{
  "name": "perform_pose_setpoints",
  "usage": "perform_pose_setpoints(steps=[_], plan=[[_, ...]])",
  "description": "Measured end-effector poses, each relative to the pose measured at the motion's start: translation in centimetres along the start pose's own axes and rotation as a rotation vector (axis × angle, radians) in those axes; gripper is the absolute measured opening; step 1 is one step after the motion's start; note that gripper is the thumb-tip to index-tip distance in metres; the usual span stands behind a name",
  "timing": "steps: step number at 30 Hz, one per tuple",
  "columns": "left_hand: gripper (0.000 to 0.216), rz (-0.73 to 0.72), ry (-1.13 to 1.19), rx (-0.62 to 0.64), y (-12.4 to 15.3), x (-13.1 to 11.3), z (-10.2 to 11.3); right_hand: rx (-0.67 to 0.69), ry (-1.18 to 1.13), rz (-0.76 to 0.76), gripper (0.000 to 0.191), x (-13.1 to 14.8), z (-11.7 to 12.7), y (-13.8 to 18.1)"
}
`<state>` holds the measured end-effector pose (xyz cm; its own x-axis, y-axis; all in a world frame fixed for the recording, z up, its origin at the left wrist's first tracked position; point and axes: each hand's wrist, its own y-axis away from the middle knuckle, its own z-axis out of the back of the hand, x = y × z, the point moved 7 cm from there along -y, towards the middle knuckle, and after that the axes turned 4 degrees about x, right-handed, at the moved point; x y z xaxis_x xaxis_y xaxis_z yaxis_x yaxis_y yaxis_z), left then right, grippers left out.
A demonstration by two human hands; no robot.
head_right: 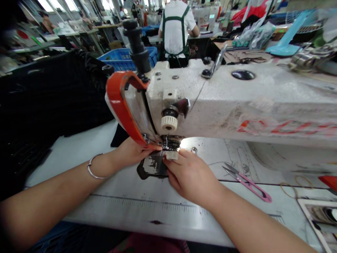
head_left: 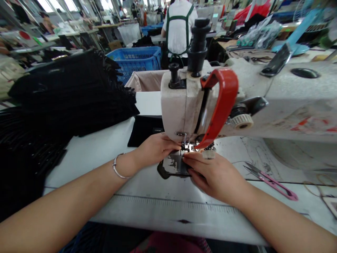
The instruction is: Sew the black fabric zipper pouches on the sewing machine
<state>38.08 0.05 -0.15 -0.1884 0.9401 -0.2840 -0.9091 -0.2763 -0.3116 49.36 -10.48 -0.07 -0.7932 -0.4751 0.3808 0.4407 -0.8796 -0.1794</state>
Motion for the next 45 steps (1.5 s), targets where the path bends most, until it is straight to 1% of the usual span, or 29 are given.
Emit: perform_pose_setpoints(steps=[6,10,14,18,22,25,29,32,34,37,39,41,43,45], plan=[[0.022,0.001,0.005,-0.023,0.0,0.4,-0.2,-0.004,0.003,0.0,0.028,-0.1,0.1,-0.2],[0.021,0.007,-0.008,-0.016,0.0,0.5,-0.3,-0.018,0.0,0.009,0.027,0.0,0.3,-0.3],[0.021,0.013,-0.073,-0.004,-0.1,-0.4,0.0,-0.031,0.003,0.01,0.028,0.1,0.4,-0.3],[0.02,0.032,-0.143,0.035,-0.2,-1.7,-0.1,-0.044,0.018,0.014,0.028,0.1,0.3,-0.3],[0.017,0.093,-0.168,0.083,-0.5,-2.1,-0.3,-0.041,0.044,0.016,0.029,-0.1,0.0,-0.2],[0.018,0.129,-0.173,0.126,-0.9,-2.2,0.3,-0.041,0.059,0.019,0.03,-0.1,-0.1,-0.1],[0.025,0.058,-0.19,0.256,-1.4,-3.2,1.1,-0.071,0.067,0.053,0.028,0.0,0.0,0.1],[0.022,0.045,-0.222,0.331,-1.0,-3.7,1.1,-0.095,0.081,0.071,0.031,0.1,0.1,0.3],[0.023,0.029,-0.255,0.314,-0.4,-4.2,0.8,-0.108,0.083,0.086,0.026,0.2,0.1,0.5],[0.03,0.002,-0.232,0.232,0.9,-4.7,0.2,-0.146,0.073,0.081,0.019,0.3,0.2,0.8],[0.034,0.003,-0.184,0.206,1.8,-4.6,-0.3,-0.161,0.073,0.079,0.022,0.4,0.2,0.9],[0.036,0.005,-0.163,0.206,2.4,-4.1,-0.6,-0.147,0.074,0.103,0.028,0.7,0.1,0.9],[0.038,-0.021,-0.161,0.225,2.7,-3.6,-0.8,-0.123,0.07,0.136,0.03,1.1,-0.1,0.8],[0.038,-0.052,-0.163,0.229,2.6,-3.0,-0.7,-0.119,0.061,0.138,0.031,1.2,-0.2,0.7]])
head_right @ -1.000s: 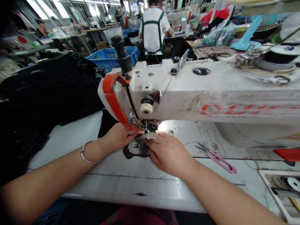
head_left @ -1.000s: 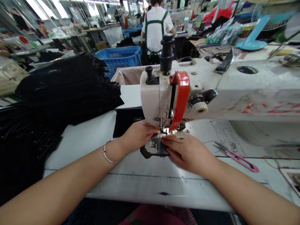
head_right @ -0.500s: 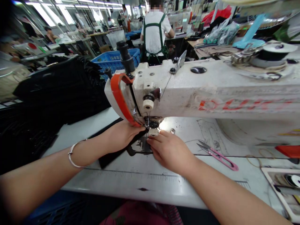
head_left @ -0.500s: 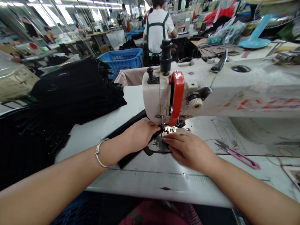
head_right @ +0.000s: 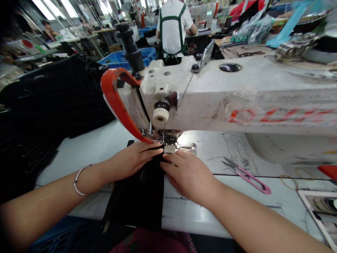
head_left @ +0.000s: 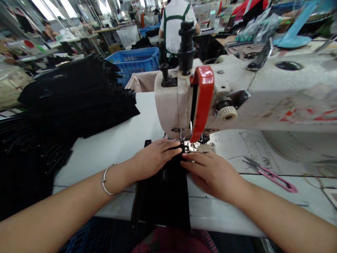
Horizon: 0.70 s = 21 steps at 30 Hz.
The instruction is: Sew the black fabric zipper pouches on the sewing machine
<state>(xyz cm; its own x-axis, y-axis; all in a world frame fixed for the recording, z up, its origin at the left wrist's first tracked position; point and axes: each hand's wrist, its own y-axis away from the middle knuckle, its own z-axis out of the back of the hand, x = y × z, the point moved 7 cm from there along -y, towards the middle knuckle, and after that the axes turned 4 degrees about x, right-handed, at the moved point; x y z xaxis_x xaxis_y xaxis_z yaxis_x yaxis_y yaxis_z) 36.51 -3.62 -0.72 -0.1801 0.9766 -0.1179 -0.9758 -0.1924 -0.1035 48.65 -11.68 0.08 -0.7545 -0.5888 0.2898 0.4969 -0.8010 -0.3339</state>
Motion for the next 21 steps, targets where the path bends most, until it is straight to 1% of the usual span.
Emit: perform_pose_setpoints(steps=[4,6,8,9,10,12,13,15,17,19,21], plan=[[0.037,-0.019,0.004,0.001,-0.5,0.8,0.2,0.01,-0.001,-0.013,0.032,0.0,-0.1,-0.2],[0.039,-0.003,-0.006,0.046,-0.4,0.3,0.3,0.008,-0.034,-0.02,0.032,-0.2,0.1,-0.2],[0.041,0.074,-0.035,0.103,0.6,-0.6,0.5,0.007,-0.094,-0.054,0.027,-0.6,0.4,-0.1],[0.044,0.152,-0.054,0.109,1.5,-0.9,0.7,0.011,-0.119,-0.082,0.024,-0.8,0.6,0.0],[0.051,0.26,-0.068,0.097,2.7,-1.1,1.0,0.022,-0.132,-0.111,0.022,-1.0,0.7,0.0],[0.068,0.541,-0.073,-0.019,6.0,-1.1,2.1,0.062,-0.113,-0.15,0.021,-1.0,0.8,0.2],[0.072,0.663,-0.05,-0.069,7.7,-1.1,2.4,0.084,-0.09,-0.159,0.023,-0.7,0.8,0.3],[0.066,0.848,0.057,-0.128,10.5,-1.2,2.2,0.119,-0.072,-0.174,0.027,0.2,0.5,0.4],[0.051,0.962,0.254,-0.176,11.8,-1.2,1.7,0.106,-0.169,-0.231,0.029,1.2,0.2,0.4],[0.044,1.054,0.543,-0.271,12.0,-1.2,1.1,0.018,-0.383,-0.338,0.033,1.9,-0.1,0.5],[0.049,1.109,0.882,-0.394,11.4,-1.3,0.5,-0.14,-0.669,-0.451,0.039,2.1,-0.5,0.5]])
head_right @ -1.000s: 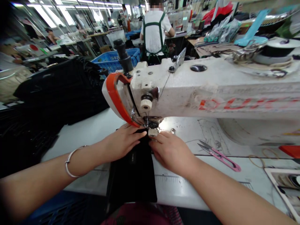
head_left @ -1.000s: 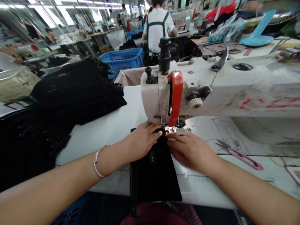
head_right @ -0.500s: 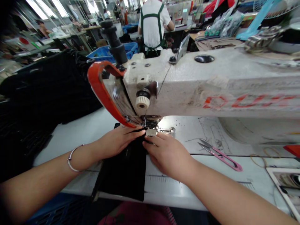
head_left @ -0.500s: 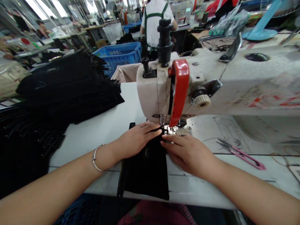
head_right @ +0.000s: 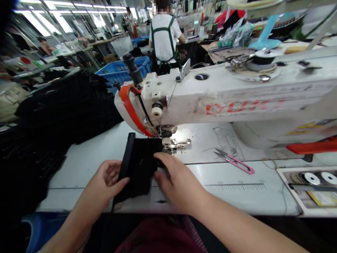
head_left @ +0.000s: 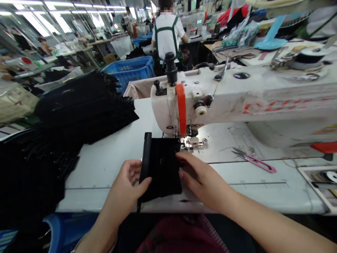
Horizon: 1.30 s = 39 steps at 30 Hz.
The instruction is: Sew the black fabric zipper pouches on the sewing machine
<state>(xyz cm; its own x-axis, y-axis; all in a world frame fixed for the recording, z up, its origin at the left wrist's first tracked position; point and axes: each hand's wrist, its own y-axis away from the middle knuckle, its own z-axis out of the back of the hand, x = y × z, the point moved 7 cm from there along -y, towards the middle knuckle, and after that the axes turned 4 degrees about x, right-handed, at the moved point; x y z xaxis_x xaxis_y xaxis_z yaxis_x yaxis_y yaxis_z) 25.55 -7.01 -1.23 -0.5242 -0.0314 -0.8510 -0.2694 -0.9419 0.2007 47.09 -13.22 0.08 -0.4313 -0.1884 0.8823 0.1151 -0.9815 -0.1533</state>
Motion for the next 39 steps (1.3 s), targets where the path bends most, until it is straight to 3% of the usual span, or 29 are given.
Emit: perform_pose_setpoints(steps=[2,4,7,10,12,16,18,21,27,39], plan=[[0.057,0.074,0.284,0.084,-0.2,-0.2,-1.2,-0.111,-0.327,-0.067,0.039,-0.6,-0.6,-0.3],[0.061,0.109,0.421,0.188,-0.2,-0.4,-2.0,-0.172,-0.566,-0.141,0.033,-1.3,-1.5,-0.7],[0.06,0.014,0.262,0.22,0.3,-0.7,-1.3,-0.161,-0.64,-0.225,0.018,-1.5,-2.4,-0.5],[0.053,-0.341,-0.28,-0.034,2.1,-3.2,1.0,-0.052,-0.288,-0.208,0.014,-0.1,-2.9,1.4],[0.043,-0.599,-0.576,-0.1,4.2,-5.4,0.3,0.02,0.058,-0.156,0.016,1.0,-3.2,3.4],[0.038,-0.957,-0.767,0.208,7.4,-7.2,-5.3,0.023,0.428,0.026,0.01,2.3,-3.8,6.7],[0.033,-1.031,-0.812,0.249,7.9,-7.0,-7.2,-0.007,0.487,0.086,0.01,2.3,-3.9,7.7],[0.029,-1.027,-0.821,0.239,7.5,-6.0,-8.5,-0.03,0.507,0.158,0.013,1.9,-3.9,8.6],[0.021,-0.982,-0.685,0.218,7.3,-5.1,-8.3,-0.084,0.509,0.302,0.016,1.5,-3.7,9.5],[0.022,-0.982,-0.574,0.285,7.0,-5.0,-8.2,-0.138,0.478,0.379,0.016,1.6,-2.8,10.4]])
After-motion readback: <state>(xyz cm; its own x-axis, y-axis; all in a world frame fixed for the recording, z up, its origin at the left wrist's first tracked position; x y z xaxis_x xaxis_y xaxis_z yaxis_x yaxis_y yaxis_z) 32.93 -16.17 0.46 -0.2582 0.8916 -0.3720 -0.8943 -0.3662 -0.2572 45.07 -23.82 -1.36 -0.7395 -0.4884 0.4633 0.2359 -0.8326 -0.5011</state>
